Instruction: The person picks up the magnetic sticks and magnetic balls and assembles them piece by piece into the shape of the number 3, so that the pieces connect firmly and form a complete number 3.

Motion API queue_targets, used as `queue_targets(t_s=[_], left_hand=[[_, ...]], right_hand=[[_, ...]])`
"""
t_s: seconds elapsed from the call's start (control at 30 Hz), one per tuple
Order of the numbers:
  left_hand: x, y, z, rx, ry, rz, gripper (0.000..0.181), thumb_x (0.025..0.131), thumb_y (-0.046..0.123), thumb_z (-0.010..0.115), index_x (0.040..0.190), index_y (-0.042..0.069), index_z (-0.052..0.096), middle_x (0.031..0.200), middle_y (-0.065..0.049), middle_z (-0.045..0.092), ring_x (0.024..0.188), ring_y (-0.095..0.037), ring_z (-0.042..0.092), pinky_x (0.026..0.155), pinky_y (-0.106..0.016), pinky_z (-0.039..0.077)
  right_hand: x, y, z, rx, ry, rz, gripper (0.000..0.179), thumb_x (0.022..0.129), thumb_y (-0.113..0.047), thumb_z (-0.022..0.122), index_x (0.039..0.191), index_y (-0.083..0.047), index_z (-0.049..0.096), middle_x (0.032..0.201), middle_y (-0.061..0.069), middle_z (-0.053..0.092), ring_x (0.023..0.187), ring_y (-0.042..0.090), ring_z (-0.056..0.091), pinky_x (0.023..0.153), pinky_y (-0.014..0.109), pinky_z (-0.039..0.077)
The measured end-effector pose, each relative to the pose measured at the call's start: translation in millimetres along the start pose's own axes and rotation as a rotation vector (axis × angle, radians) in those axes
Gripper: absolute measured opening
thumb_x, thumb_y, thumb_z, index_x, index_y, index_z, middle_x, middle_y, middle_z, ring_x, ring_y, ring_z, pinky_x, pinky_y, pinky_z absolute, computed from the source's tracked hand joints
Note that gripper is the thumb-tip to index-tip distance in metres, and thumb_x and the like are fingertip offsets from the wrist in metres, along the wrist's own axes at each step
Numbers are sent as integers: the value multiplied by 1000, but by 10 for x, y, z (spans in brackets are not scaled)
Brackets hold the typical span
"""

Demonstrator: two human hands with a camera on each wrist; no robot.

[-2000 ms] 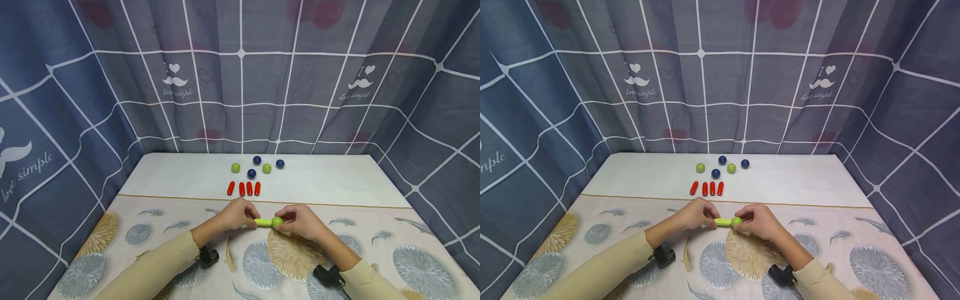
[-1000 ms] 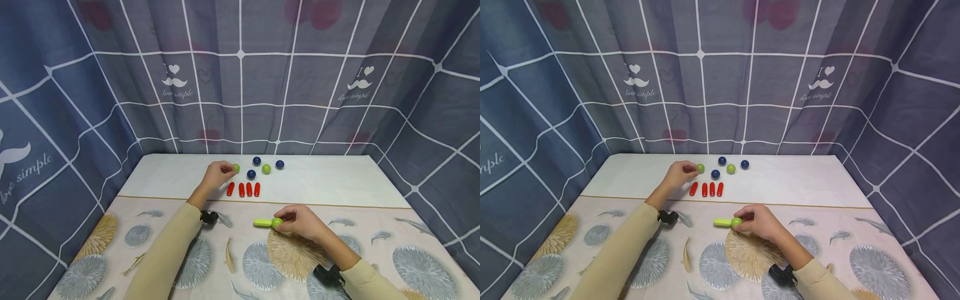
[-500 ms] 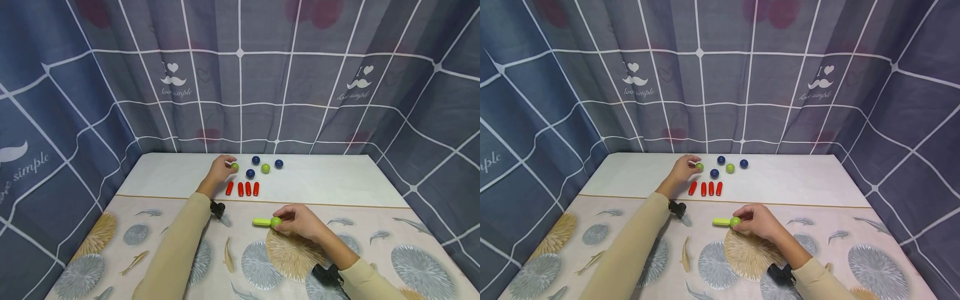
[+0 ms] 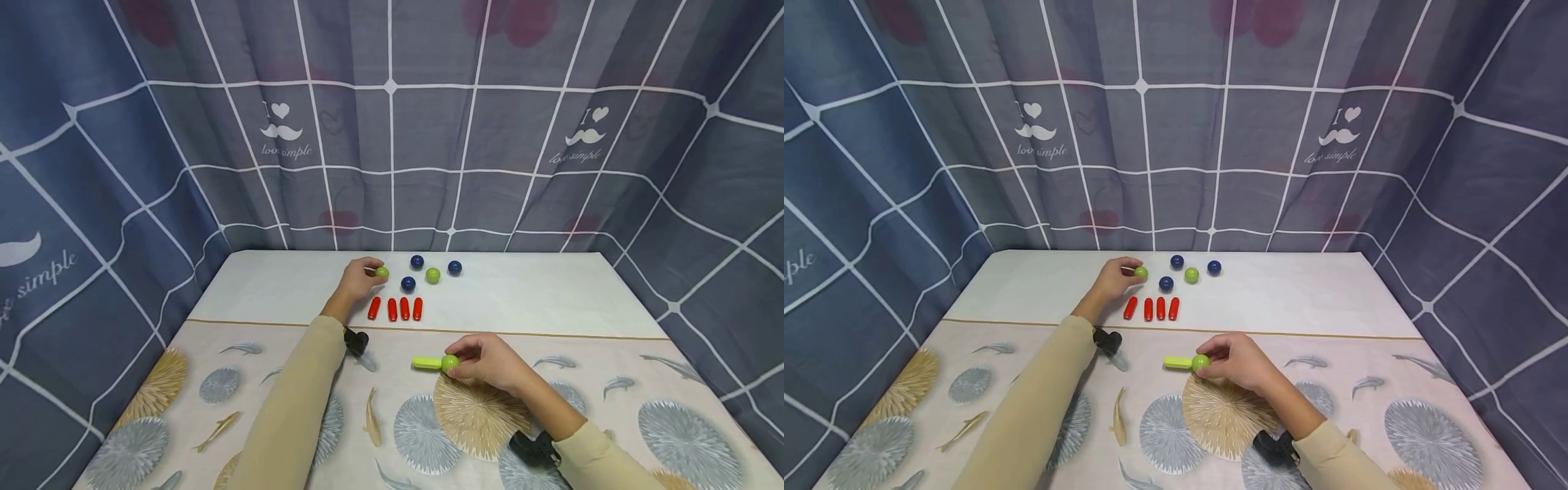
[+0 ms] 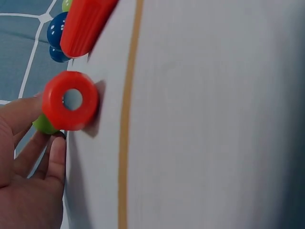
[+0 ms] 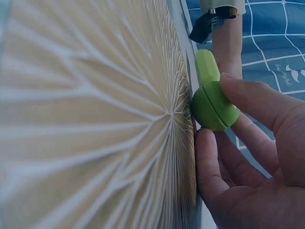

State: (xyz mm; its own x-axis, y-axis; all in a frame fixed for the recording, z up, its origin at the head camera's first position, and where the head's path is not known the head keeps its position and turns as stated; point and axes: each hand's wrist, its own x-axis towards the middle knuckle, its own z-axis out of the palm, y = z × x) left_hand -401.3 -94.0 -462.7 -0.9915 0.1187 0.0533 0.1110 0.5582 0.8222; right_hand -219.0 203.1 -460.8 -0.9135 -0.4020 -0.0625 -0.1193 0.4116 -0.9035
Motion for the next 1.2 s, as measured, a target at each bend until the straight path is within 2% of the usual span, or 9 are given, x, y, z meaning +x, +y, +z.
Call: queue_targets(t_s=[0.17, 0.3, 0.5, 0.67, 1.03, 1.2], left_hand=[[-11, 5, -5, -14, 24, 2, 32, 91, 6, 76, 121, 3, 69, 124, -16, 69, 113, -30, 67, 98, -39, 55], [-50, 17, -25, -4, 16, 5, 31, 91, 5, 76, 121, 4, 70, 124, -15, 69, 112, -30, 67, 96, -39, 56], [-130, 36, -95, 2, -11, 28, 31, 92, 9, 75, 123, 8, 71, 123, -11, 71, 112, -28, 66, 96, -39, 56], [-224, 69, -136, -3, -61, 48, 33, 92, 13, 77, 124, 10, 71, 122, -8, 71, 112, -27, 67, 99, -40, 56], [-624, 231, -113, -21, -211, 150, 31, 88, 12, 81, 117, 9, 74, 110, -6, 75, 102, -21, 69, 90, -33, 58], [-820, 250, -88, -13, -272, 196, 36, 85, 10, 83, 120, 8, 73, 111, -5, 73, 97, -17, 67, 90, -32, 58]], right_hand=[[5, -5, 6, 12, -6, -4, 36, 80, -11, 87, 113, -3, 75, 106, 13, 74, 92, 20, 67, 76, 22, 57], [10, -3, 10, 10, -7, -6, 36, 80, -12, 87, 113, -3, 75, 107, 13, 74, 92, 19, 67, 76, 22, 57], [4, -10, 3, 10, -2, 2, 36, 81, -12, 87, 113, -4, 75, 109, 13, 73, 94, 20, 66, 76, 22, 57], [4, -19, 1, 19, -7, -2, 36, 81, -11, 87, 113, -2, 75, 109, 14, 74, 94, 21, 67, 77, 22, 57], [-15, 12, -13, -3, -4, -2, 36, 82, -14, 87, 114, -4, 75, 109, 13, 74, 93, 18, 68, 76, 23, 57], [-17, 19, -23, 1, -13, -12, 36, 82, -14, 86, 115, -3, 74, 110, 14, 74, 95, 19, 68, 77, 23, 58]])
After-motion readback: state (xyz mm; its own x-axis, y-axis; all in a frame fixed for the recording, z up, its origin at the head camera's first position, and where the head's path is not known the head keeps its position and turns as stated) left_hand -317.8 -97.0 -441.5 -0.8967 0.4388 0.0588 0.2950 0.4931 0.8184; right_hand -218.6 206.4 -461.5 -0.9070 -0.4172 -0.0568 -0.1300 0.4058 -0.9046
